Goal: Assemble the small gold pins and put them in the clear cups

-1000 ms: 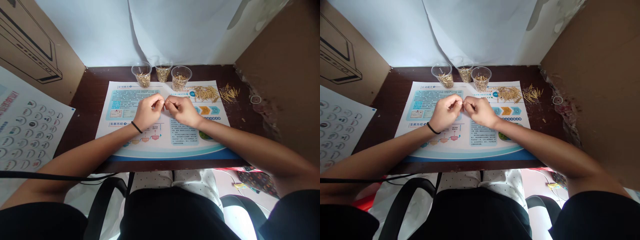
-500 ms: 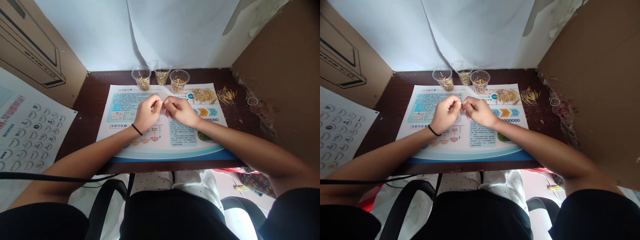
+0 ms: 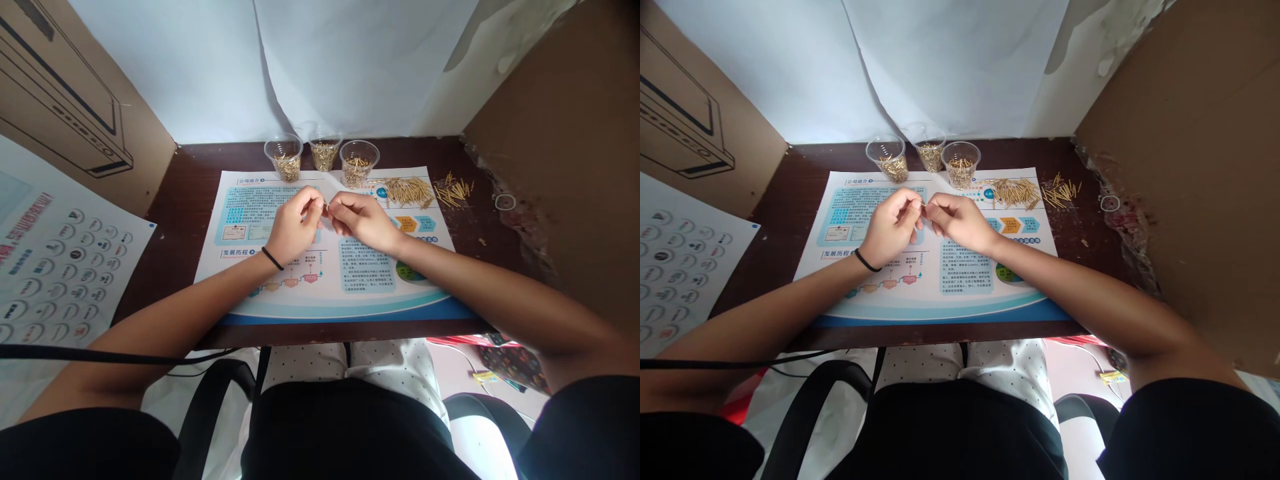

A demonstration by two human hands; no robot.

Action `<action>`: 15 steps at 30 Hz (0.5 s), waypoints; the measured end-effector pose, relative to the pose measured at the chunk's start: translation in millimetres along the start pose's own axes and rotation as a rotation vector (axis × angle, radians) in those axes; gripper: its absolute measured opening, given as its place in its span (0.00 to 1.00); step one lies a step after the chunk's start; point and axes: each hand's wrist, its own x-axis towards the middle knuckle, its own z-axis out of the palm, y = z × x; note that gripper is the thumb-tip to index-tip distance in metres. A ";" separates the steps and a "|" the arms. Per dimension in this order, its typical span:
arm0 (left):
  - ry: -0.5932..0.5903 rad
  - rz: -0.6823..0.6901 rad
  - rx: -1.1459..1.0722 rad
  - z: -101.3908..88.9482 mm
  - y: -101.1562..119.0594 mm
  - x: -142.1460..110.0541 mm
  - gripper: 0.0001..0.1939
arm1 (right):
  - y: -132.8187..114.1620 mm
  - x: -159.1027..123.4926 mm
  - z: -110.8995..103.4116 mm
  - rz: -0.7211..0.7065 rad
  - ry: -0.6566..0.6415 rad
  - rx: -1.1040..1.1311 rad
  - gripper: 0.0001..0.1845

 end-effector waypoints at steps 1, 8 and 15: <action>-0.024 0.008 -0.013 -1.2 -1.0 0.2 0.09 | -0.2 -0.1 -1.4 -0.010 -0.036 0.030 0.17; -0.125 0.054 -0.011 -6.3 -2.0 -0.2 0.10 | -2.7 0.8 -10.9 0.051 -0.140 0.115 0.17; 0.008 0.165 0.224 -5.3 2.8 -1.9 0.05 | -0.8 -1.7 -8.7 0.051 -0.066 -0.009 0.15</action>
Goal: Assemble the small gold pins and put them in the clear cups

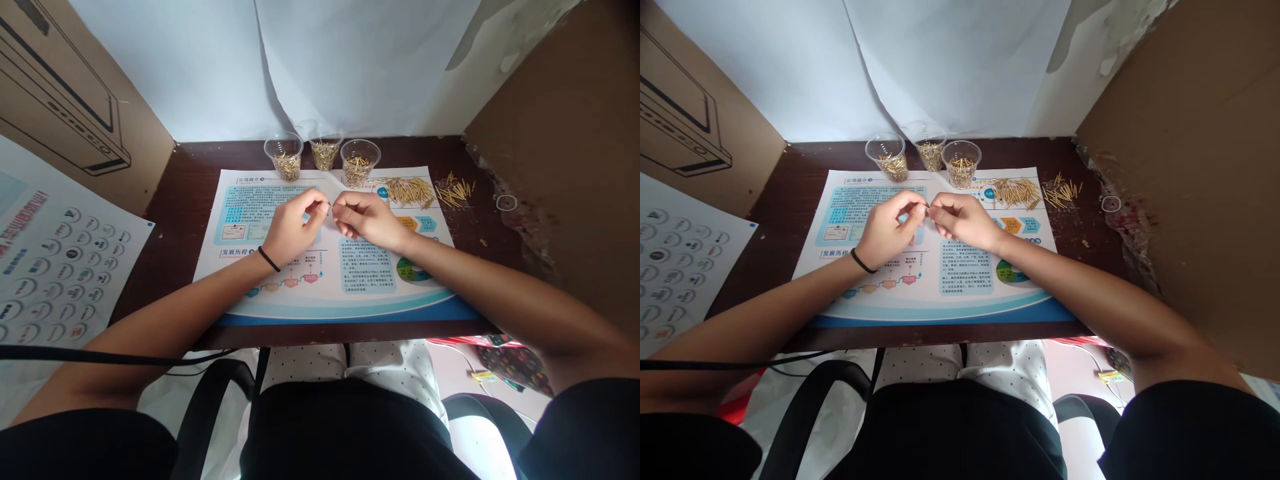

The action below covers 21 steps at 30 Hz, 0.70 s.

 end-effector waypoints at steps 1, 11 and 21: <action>0.024 0.035 0.046 -0.5 -0.7 0.2 0.04 | 0.0 -0.4 0.8 -0.020 0.039 -0.053 0.15; 0.080 0.397 0.406 -1.1 -13.9 3.8 0.09 | -8.3 3.6 8.5 -0.053 0.151 -0.398 0.15; -0.085 0.009 0.168 7.3 -6.3 5.9 0.03 | -6.9 11.4 -5.2 0.076 0.060 -0.100 0.15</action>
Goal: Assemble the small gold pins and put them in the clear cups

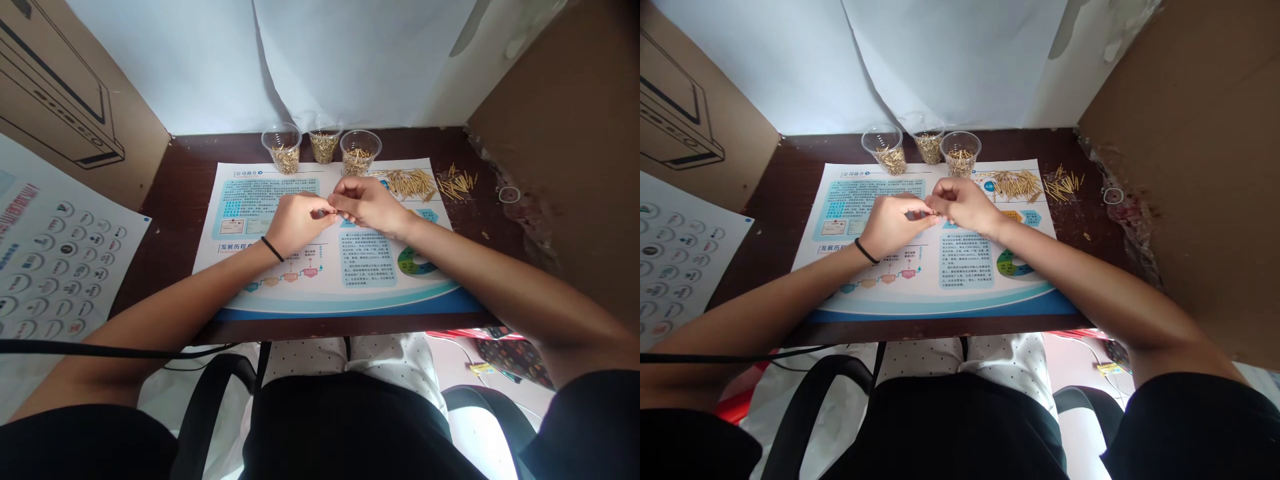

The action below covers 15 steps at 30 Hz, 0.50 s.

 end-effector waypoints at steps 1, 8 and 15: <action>-0.006 -0.003 -0.004 0.2 -0.8 1.0 0.03 | 0.9 1.1 -0.4 -0.004 -0.007 0.027 0.16; -0.050 -0.028 0.013 0.9 -7.0 5.5 0.06 | 3.1 4.1 -2.8 -0.015 -0.102 0.086 0.22; -0.097 -0.018 -0.007 0.8 -7.5 6.6 0.06 | 6.3 5.8 -6.4 0.064 -0.153 0.145 0.22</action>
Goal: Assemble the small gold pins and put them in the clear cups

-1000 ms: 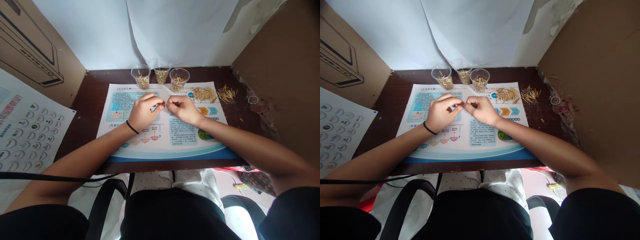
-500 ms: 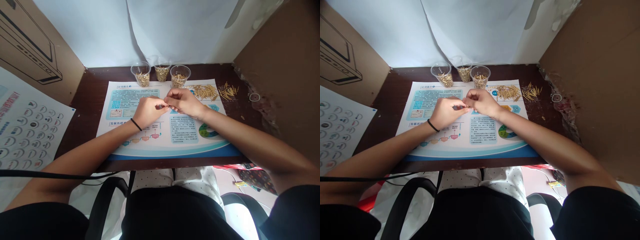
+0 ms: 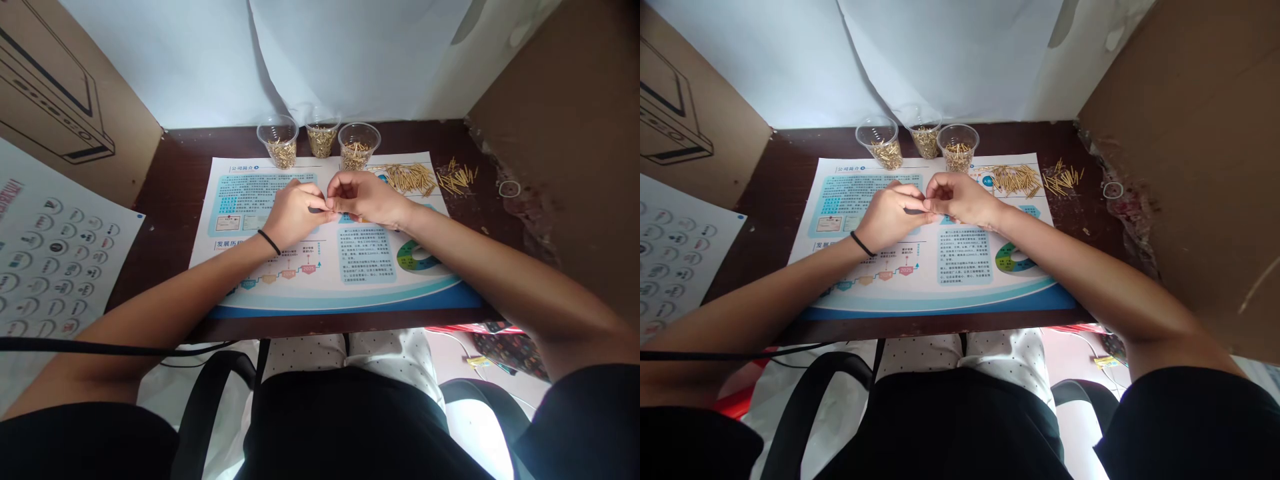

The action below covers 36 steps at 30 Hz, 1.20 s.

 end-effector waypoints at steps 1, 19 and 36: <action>-0.004 -0.002 0.001 0.0 0.0 0.1 0.07 | 0.7 0.4 -0.1 -0.007 -0.003 0.000 0.22; 0.011 -0.039 -0.016 0.6 0.1 -0.1 0.08 | 4.7 3.7 -2.2 -0.015 0.005 -0.083 0.18; 0.001 0.037 -0.010 -4.5 -0.9 -1.7 0.12 | -0.8 -17.6 3.9 -0.063 0.119 -0.232 0.14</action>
